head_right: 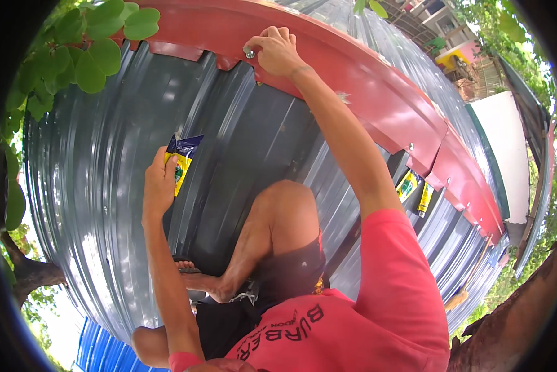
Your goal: The person applies sealant from a small pouch along the seam where a red flashing meets a grey corrugated roof, using their fingers to spread and smooth the material at various points.
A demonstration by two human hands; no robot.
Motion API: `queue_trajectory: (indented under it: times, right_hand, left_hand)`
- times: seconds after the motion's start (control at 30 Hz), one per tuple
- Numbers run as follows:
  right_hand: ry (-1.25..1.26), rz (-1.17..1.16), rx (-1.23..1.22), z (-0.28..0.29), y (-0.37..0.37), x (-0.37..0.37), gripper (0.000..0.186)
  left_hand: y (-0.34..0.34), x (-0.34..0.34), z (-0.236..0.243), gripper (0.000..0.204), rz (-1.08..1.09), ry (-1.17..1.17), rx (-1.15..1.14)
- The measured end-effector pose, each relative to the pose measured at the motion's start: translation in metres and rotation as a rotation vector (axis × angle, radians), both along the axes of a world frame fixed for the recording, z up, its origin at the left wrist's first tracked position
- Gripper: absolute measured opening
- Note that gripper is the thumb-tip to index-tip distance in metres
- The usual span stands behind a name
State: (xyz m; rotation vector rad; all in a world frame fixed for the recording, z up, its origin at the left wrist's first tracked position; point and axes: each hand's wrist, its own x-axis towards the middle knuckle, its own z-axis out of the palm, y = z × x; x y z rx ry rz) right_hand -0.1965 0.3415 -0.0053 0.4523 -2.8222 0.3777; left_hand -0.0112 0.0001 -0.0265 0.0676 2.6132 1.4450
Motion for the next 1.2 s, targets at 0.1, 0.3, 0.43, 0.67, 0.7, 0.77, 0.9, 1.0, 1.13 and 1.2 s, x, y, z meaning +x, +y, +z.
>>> queue_trajectory:
  times: [0.1, 0.3, 0.43, 0.67, 0.7, 0.77, 0.9, 1.0, 1.13, 1.2]
  right_hand:
    - [0.163, 0.055, 0.082, -0.006, 0.007, 0.007, 0.050]
    - [0.392, -0.029, 0.432, -0.016, 0.004, 0.037, 0.046]
    - [0.524, -0.205, 0.913, -0.023, -0.041, 0.055, 0.046]
    - [0.262, -0.037, 0.370, 0.011, -0.028, 0.041, 0.032]
    - [0.237, -0.053, 0.218, 0.016, -0.019, 0.037, 0.035]
    - [0.139, -0.105, 0.039, 0.018, -0.008, 0.028, 0.049]
    - [0.198, -0.055, 0.126, -0.002, 0.000, 0.024, 0.055]
    - [0.237, -0.031, 0.136, -0.012, -0.001, 0.023, 0.052]
    - [0.282, 0.062, 0.199, -0.010, -0.009, 0.024, 0.049]
    - [0.324, 0.124, 0.260, -0.009, -0.010, 0.028, 0.047]
  left_hand:
    - [-0.006, 0.003, -0.002, 0.024, 0.000, -0.013, 0.011]
    - [-0.013, 0.005, 0.002, 0.024, 0.015, -0.003, 0.023]
    - [-0.010, 0.007, 0.010, 0.025, -0.003, 0.010, 0.038]
    - [-0.017, 0.011, 0.028, 0.027, -0.018, 0.020, 0.057]
    - [-0.019, 0.012, 0.027, 0.026, -0.009, 0.025, 0.069]
    - [-0.022, 0.013, 0.025, 0.026, 0.006, 0.030, 0.090]
    - [-0.024, 0.014, 0.015, 0.025, -0.011, 0.057, 0.097]
    - [-0.024, 0.016, 0.016, 0.025, -0.006, 0.033, 0.086]
    - [-0.025, 0.017, 0.014, 0.025, -0.005, 0.026, 0.089]
    - [-0.024, 0.017, 0.016, 0.025, -0.009, 0.015, 0.088]
